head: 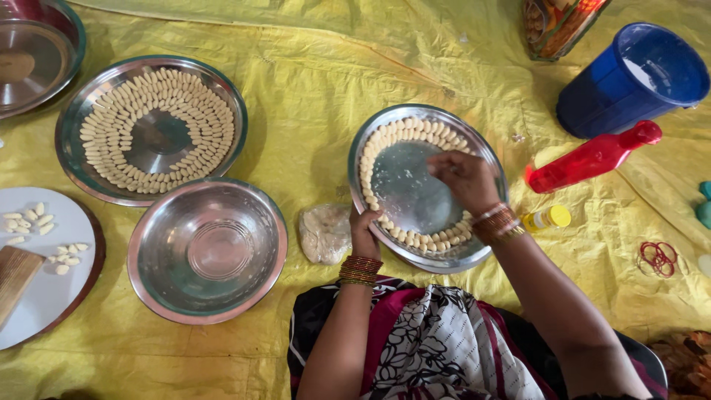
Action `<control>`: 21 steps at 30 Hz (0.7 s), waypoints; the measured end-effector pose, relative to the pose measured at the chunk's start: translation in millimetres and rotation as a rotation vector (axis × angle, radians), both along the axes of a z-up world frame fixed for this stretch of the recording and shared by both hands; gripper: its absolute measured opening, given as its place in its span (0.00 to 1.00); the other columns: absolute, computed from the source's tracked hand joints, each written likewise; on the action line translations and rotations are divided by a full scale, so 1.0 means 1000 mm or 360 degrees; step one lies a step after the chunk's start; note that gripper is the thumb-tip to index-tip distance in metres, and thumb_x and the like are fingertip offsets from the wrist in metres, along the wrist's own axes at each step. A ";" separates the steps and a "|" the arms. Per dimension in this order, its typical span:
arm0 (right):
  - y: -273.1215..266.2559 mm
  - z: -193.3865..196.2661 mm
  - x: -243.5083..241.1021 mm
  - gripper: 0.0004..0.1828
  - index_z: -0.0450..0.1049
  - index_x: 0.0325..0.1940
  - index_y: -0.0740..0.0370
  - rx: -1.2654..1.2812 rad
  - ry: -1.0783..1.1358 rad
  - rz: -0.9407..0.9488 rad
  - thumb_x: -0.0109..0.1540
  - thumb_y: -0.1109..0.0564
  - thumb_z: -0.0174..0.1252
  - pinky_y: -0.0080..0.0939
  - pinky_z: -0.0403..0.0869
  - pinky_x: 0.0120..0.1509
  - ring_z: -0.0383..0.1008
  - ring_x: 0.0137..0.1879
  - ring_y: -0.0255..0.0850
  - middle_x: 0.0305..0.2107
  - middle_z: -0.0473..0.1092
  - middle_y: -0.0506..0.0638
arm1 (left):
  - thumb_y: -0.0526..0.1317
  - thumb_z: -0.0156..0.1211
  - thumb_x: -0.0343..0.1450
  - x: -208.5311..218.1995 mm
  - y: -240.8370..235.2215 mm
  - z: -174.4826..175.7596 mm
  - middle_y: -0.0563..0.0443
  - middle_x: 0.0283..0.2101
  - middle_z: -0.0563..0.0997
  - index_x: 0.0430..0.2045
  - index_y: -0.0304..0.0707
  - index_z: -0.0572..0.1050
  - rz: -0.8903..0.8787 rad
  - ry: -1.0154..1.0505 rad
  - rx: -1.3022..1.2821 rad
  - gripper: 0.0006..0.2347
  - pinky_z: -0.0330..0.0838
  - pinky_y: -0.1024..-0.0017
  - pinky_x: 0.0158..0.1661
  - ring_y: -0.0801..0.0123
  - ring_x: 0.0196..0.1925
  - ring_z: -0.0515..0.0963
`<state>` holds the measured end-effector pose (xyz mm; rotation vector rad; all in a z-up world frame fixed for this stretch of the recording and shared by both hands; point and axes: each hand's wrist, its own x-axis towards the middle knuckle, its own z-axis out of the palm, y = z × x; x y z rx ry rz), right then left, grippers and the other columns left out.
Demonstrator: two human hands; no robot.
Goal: The person arranges small, pre-shaped dough pieces in a circular pattern on a large metal tray. They pick up pieces from a smaller plate and place them one by one onto the tray, forming concentric rings.
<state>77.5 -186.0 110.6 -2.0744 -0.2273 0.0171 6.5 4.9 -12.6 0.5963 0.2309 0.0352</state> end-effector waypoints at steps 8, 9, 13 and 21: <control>-0.112 -0.041 -0.046 0.10 0.80 0.52 0.66 0.0221 0.0030 -0.0461 0.67 0.67 0.58 0.30 0.71 0.42 0.74 0.39 0.30 0.35 0.77 0.50 | 0.41 0.60 0.55 0.005 0.004 -0.024 0.47 0.53 0.74 0.62 0.35 0.65 0.0252 0.0146 0.0025 0.35 0.69 0.60 0.59 0.59 0.58 0.73; -0.127 -0.054 -0.048 0.10 0.81 0.53 0.66 0.0220 0.0049 -0.0528 0.69 0.67 0.57 0.30 0.68 0.39 0.72 0.38 0.31 0.34 0.76 0.51 | 0.41 0.60 0.55 0.006 0.006 -0.028 0.47 0.54 0.74 0.61 0.35 0.65 0.0315 0.0139 0.0047 0.35 0.68 0.60 0.59 0.59 0.58 0.72; -0.175 -0.113 -0.049 0.10 0.81 0.47 0.66 -0.0055 0.0059 -0.0590 0.62 0.68 0.59 0.29 0.75 0.45 0.76 0.37 0.31 0.33 0.78 0.50 | 0.38 0.62 0.55 0.012 0.017 -0.046 0.46 0.50 0.74 0.57 0.32 0.66 0.0456 0.0288 -0.0062 0.32 0.73 0.59 0.57 0.58 0.54 0.75; -0.162 -0.203 -0.051 0.09 0.81 0.42 0.59 -0.0098 0.0365 -0.0758 0.57 0.61 0.66 0.38 0.75 0.38 0.76 0.32 0.36 0.28 0.78 0.50 | 0.33 0.59 0.55 0.018 0.048 -0.068 0.49 0.45 0.76 0.47 0.32 0.71 0.0827 0.0193 -0.0064 0.23 0.73 0.63 0.53 0.59 0.49 0.77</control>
